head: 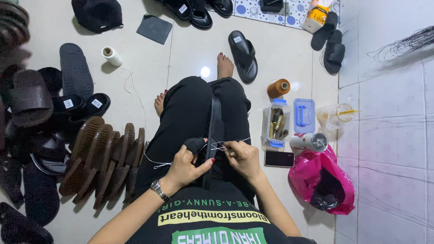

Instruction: The person sits on the floor and sews a black shoe using a needle and white thread. They repeatedly push the needle through the shoe's sole and pull the thread tight to secure the stitching.

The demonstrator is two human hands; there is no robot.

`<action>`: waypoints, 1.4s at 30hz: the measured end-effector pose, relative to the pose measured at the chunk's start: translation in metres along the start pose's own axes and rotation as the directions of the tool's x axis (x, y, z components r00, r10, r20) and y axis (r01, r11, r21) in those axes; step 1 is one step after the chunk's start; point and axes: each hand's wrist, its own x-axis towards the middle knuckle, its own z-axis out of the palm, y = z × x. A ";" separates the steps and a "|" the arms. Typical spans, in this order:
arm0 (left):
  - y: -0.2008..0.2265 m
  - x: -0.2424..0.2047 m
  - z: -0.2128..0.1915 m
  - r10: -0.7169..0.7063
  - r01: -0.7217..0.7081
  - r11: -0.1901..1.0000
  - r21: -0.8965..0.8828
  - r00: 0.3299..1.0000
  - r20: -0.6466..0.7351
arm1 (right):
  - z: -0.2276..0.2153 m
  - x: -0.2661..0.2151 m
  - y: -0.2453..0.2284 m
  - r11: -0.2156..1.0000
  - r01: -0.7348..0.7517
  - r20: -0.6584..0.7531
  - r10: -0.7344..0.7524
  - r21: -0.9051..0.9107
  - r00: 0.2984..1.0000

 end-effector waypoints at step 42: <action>-0.002 -0.005 0.003 -0.013 0.013 1.000 0.003 1.000 -0.008 | 0.004 -0.002 0.001 0.999 0.040 -0.062 -0.041 -0.011 0.997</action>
